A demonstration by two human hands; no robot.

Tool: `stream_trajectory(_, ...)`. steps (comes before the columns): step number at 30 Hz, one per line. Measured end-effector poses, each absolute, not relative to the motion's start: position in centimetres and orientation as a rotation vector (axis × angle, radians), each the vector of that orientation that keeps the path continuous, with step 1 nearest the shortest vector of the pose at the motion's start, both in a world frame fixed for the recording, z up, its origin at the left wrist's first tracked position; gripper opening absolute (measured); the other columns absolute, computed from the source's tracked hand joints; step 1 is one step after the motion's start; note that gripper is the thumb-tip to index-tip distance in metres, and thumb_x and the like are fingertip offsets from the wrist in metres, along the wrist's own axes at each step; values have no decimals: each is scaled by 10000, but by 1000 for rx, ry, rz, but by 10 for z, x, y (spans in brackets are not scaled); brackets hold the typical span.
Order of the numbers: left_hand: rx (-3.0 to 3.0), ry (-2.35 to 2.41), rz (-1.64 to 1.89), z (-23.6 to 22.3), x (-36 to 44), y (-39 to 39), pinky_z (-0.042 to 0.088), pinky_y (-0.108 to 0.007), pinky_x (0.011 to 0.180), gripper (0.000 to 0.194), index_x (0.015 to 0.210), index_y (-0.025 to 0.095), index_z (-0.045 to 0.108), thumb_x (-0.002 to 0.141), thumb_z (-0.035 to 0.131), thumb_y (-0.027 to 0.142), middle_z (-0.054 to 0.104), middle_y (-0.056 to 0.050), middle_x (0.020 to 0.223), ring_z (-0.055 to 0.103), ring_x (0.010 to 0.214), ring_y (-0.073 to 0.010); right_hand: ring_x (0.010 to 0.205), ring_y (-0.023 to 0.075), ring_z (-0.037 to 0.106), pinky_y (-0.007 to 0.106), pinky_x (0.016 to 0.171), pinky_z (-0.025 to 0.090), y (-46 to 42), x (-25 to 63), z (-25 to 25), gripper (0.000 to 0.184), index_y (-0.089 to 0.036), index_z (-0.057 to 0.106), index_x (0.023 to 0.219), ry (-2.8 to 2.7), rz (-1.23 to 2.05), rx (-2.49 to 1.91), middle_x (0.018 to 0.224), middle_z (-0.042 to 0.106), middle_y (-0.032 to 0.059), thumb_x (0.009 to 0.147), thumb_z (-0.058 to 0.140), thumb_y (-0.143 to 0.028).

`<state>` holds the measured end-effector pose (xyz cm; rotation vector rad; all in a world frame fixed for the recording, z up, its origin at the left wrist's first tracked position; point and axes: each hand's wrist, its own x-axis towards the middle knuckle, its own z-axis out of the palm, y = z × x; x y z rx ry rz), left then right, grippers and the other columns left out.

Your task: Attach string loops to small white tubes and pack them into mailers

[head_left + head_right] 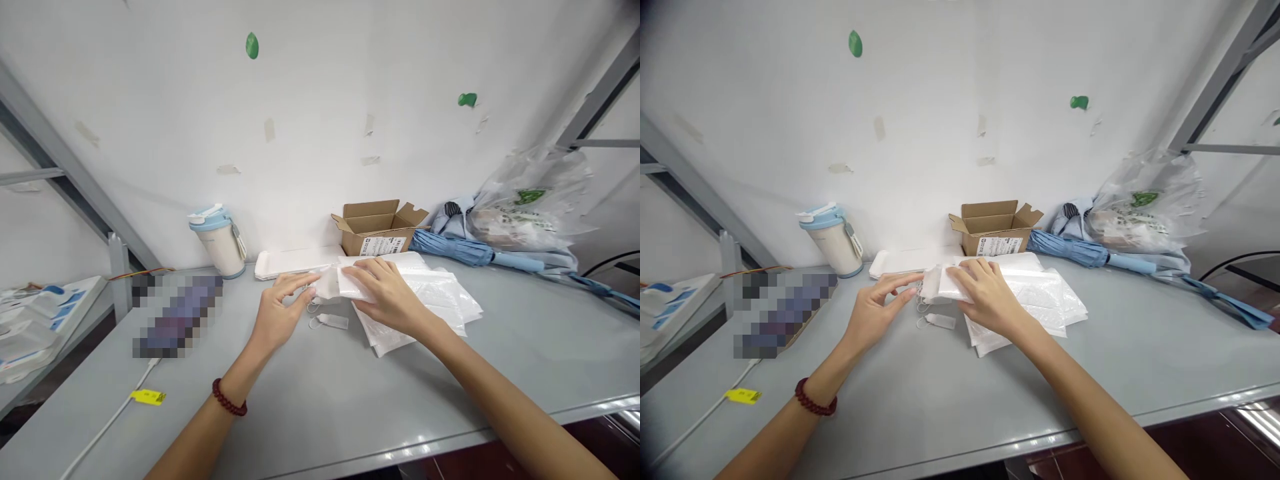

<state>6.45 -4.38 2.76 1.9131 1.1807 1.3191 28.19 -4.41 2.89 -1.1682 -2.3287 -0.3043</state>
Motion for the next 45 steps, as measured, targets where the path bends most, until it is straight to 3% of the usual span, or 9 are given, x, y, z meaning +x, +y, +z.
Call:
stream_trajectory(3, 1848, 1332, 1337, 29, 60, -41, 419, -266, 694, 197, 871, 229, 710, 776, 545, 278, 705, -25, 947, 578, 844, -180, 1014, 262, 460, 389, 824, 364, -42, 285, 28, 409, -215, 465, 1186, -2235, -341, -1189, 1118, 525, 108, 783, 531, -188)
stream_trajectory(9, 2024, 1286, 667, 5, 58, -37, 403, -260, 607, 167, 784, 200, 684, 668, 594, 280, 664, -25, 750, 567, 679, -181, 1004, 275, 459, 404, 831, 358, -38, 290, 29, 429, -212, 454, 1206, -2110, -465, -1220, 1102, 521, 119, 783, 521, -197)
stream_trajectory(14, 2040, 1214, 500, -4, 60, -39, 374, -236, 526, 134, 665, 183, 631, 696, 555, 289, 610, -10, 632, 537, 589, -161, 1000, 273, 457, 386, 819, 358, -36, 288, 26, 391, -199, 476, 1165, -2155, -460, -1263, 1099, 529, 116, 778, 528, -192)
stream_trajectory(20, 1904, 1104, 625, 30, 49, -38, 416, -248, 594, 159, 673, 179, 657, 688, 601, 327, 642, -22, 678, 546, 658, -164, 993, 266, 450, 377, 803, 341, -37, 287, 26, 369, -195, 474, 1143, -2225, -511, -1293, 1095, 538, 109, 778, 514, -167)
stream_trajectory(24, 1791, 1167, 873, 46, 40, -37, 403, -229, 543, 169, 677, 196, 665, 689, 636, 362, 653, -16, 700, 537, 612, -140, 992, 265, 446, 374, 797, 338, -39, 286, 27, 380, -190, 473, 1138, -2253, -523, -1292, 1101, 533, 110, 764, 523, -149)
stream_trajectory(30, 1896, 1382, 1127, 36, 39, -31, 408, -247, 607, 121, 656, 197, 685, 694, 642, 303, 673, -16, 696, 557, 652, -153, 1008, 266, 441, 376, 821, 347, -41, 282, 28, 388, -176, 484, 1135, -2282, -472, -1219, 1114, 527, 123, 753, 538, -135)
stream_trajectory(39, 1917, 1189, 1202, 17, 63, -41, 444, -260, 666, 150, 781, 227, 735, 752, 589, 238, 716, -24, 838, 615, 772, -181, 967, 253, 450, 374, 822, 354, -52, 265, 22, 385, -167, 503, 1122, -2415, -464, -1028, 1087, 544, 127, 741, 535, -120)
stream_trajectory(45, 1850, 1342, 1309, 26, 60, -43, 434, -245, 620, 185, 824, 207, 715, 774, 553, 282, 709, -18, 837, 587, 696, -150, 971, 262, 463, 384, 809, 361, -44, 276, 24, 395, -166, 485, 1140, -2211, -598, -1070, 1068, 551, 128, 749, 518, -114)
